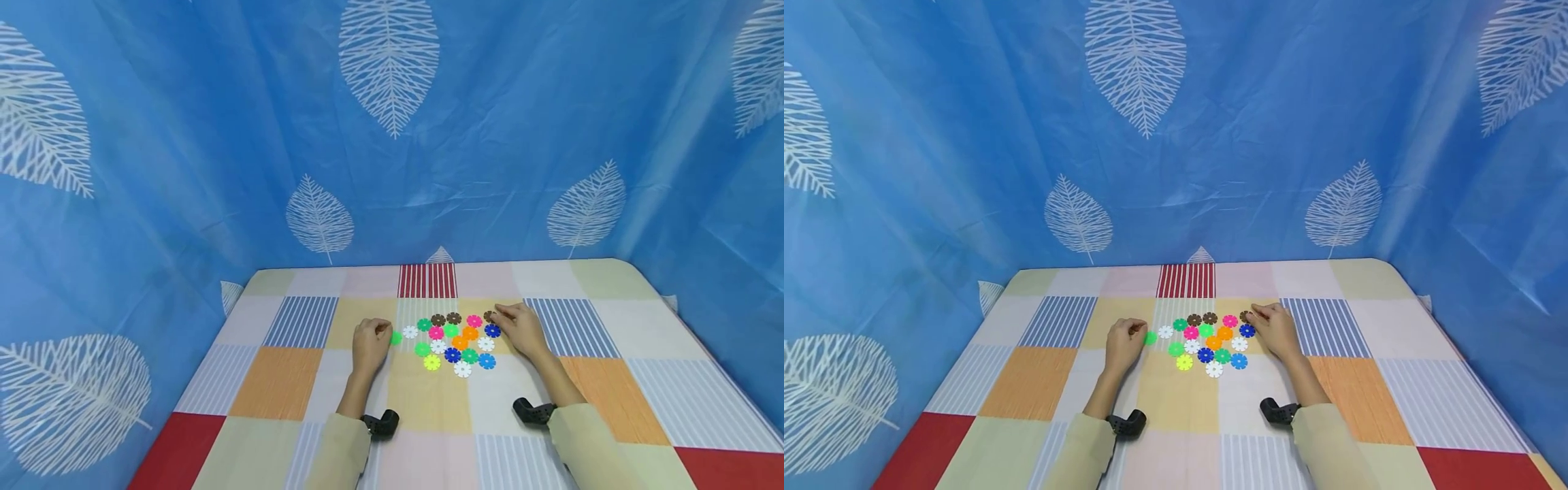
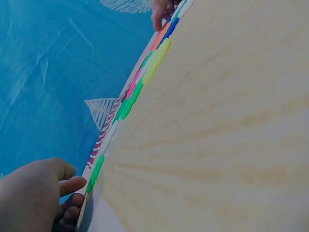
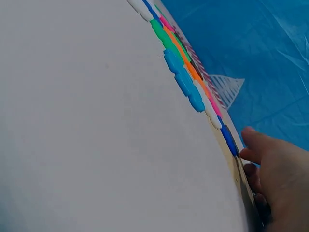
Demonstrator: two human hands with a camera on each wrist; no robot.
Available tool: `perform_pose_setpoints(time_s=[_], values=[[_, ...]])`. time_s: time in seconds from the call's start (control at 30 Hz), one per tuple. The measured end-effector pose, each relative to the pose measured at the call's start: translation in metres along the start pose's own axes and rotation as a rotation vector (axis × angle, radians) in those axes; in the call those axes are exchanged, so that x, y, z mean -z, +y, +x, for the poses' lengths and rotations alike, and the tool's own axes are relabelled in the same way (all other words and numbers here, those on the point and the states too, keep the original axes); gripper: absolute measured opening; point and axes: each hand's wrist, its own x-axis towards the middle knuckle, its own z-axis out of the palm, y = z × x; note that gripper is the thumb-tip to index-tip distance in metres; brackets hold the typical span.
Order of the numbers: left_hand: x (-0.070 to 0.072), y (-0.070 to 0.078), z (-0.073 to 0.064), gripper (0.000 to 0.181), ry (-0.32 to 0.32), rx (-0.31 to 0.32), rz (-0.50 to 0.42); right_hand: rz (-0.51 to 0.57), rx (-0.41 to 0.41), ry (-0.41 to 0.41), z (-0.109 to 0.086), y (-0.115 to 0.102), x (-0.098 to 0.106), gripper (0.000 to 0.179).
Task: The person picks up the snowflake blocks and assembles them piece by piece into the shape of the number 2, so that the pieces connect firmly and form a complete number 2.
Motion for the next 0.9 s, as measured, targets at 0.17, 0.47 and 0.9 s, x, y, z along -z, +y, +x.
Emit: perform_pose_setpoints(time_s=[0.17, 0.47, 0.9], values=[[0.000, -0.001, 0.001, 0.017, -0.036, -0.039, 0.046, -0.073, 0.048, 0.018, -0.004, 0.000, 0.000, 0.034], [0.004, 0.001, 0.000, 0.016, -0.105, -0.078, 0.082, -0.044, 0.050, 0.065, -0.010, -0.004, 0.000, 0.028], [0.008, 0.003, 0.001, 0.016, -0.170, -0.067, -0.046, 0.391, 0.010, 0.186, -0.025, -0.018, 0.002, 0.018]])
